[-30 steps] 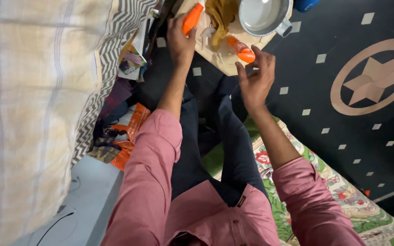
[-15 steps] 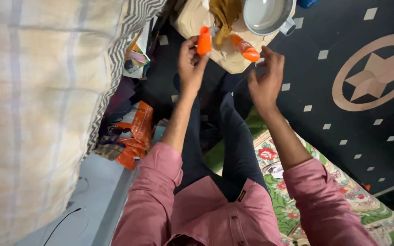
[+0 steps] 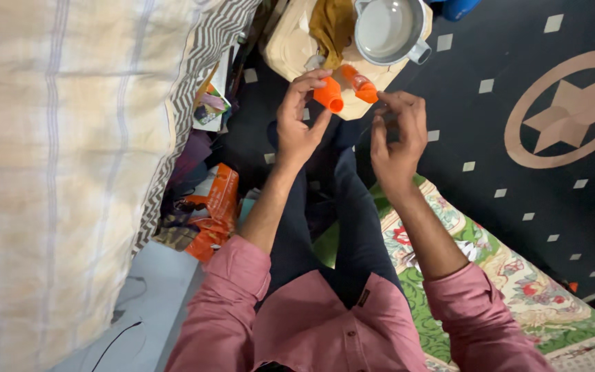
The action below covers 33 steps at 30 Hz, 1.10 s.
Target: The person wipes the surface of a flat-screen television with a yellow cloth. They then pick up a small orange bottle and a white mug, pouring liquid from the bottle into the mug.
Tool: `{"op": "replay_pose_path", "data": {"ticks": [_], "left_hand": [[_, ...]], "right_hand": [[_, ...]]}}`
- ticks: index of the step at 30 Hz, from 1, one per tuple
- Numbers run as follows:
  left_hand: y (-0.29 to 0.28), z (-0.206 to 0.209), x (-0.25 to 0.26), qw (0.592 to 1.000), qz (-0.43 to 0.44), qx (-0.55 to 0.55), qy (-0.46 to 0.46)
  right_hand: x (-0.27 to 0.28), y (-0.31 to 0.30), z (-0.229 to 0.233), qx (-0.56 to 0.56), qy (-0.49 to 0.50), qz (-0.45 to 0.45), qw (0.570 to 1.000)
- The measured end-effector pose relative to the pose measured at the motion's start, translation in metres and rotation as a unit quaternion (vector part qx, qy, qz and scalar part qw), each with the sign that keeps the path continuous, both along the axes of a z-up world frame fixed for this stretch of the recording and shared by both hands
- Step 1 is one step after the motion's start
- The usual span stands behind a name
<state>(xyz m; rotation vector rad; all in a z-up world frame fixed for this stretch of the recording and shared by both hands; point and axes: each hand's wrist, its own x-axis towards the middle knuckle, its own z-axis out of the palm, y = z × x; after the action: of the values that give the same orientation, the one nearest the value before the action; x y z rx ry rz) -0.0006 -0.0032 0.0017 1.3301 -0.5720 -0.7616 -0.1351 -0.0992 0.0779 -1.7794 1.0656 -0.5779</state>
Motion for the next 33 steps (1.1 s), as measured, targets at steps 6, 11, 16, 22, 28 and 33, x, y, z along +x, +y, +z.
{"op": "replay_pose_path", "data": {"ticks": [6,11,16,22,28,33], "left_hand": [[0.006,-0.009,-0.006,1.000,0.003,0.017,0.011],[0.012,-0.015,-0.013,0.999,0.005,0.022,0.040],[0.021,-0.027,-0.024,0.995,0.001,0.040,0.092],[0.041,-0.040,-0.030,0.970,0.086,0.068,0.215],[0.049,-0.040,-0.026,0.959,0.094,0.055,0.261],[0.049,-0.018,-0.016,0.934,0.031,0.002,0.355]], "right_hand": [[-0.009,0.002,0.003,-0.019,-0.006,0.021,1.000],[-0.010,0.001,0.004,-0.020,-0.003,0.033,0.999],[-0.008,0.000,0.009,0.002,-0.021,0.065,0.998],[-0.006,0.005,0.004,0.045,0.006,0.073,0.996],[-0.001,0.011,0.000,0.078,0.035,0.089,0.992],[-0.001,-0.001,0.001,0.013,0.095,0.067,0.993]]}}
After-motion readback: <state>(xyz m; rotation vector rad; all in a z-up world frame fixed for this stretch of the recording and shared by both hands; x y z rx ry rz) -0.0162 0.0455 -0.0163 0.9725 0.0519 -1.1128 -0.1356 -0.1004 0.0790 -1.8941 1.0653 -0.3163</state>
